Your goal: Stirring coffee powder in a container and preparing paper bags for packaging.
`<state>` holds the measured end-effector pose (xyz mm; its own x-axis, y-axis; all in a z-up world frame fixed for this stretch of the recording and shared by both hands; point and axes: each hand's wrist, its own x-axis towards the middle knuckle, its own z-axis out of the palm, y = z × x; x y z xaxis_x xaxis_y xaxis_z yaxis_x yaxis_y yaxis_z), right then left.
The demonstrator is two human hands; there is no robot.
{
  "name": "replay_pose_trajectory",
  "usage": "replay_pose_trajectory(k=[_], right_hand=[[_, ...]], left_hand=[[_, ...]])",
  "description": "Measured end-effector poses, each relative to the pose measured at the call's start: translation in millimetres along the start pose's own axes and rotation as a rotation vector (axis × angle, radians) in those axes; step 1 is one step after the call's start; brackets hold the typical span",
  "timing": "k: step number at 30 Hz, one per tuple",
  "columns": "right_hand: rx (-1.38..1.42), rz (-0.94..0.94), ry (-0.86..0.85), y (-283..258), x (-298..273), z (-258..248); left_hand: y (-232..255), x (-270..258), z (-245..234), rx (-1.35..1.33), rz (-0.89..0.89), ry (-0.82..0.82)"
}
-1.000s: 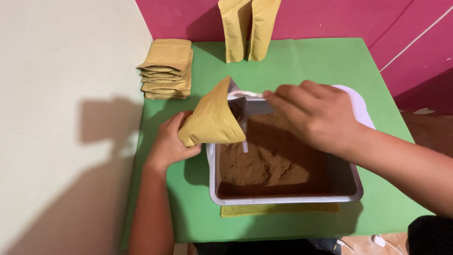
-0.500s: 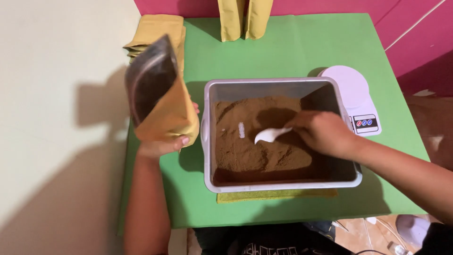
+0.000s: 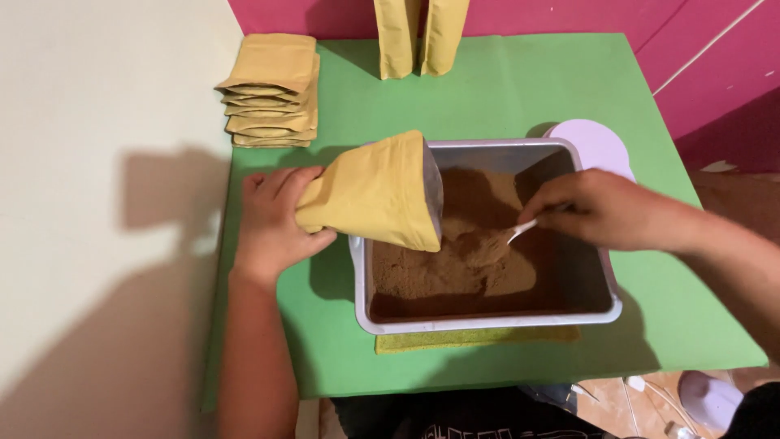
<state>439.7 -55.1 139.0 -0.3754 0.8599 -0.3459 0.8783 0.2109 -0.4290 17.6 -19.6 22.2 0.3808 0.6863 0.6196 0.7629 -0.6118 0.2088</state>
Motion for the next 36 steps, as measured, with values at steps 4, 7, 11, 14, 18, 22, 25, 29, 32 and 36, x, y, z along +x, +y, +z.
replay_pose_trajectory(k=[4,7,11,14,18,22,25,29,32,36], right_hand=[[0.013,0.124,0.037,-31,-12,-43],[-0.020,0.214,0.071,-53,-7,-61],[-0.070,0.007,0.164,-69,18,-59],[-0.163,-0.139,0.241,-81,32,-40],[-0.513,-0.363,0.561,-89,37,9],[-0.836,-0.741,0.838,-81,31,26],[-0.758,-0.819,0.907,-73,22,11],[-0.595,-0.691,0.969,-44,4,-13],[-0.397,-0.598,0.908,-24,1,-19],[-0.324,-0.257,0.656,22,33,-2]], left_hand=[[1,-1,0,-0.020,-0.048,-0.048],[0,-1,1,-0.005,-0.047,-0.071],[-1,-1,6,-0.014,-0.017,-0.047],[-6,-3,11,-0.043,-0.017,-0.043],[-6,-3,15,-0.181,-0.063,-0.090],[-7,-4,18,-0.224,-0.083,-0.119],[-5,-2,15,-0.303,-0.130,-0.152],[-2,0,11,-0.401,-0.199,-0.178],[-10,-6,25,-0.605,-0.235,-0.062],[-43,-35,66,-0.965,-0.339,0.132]])
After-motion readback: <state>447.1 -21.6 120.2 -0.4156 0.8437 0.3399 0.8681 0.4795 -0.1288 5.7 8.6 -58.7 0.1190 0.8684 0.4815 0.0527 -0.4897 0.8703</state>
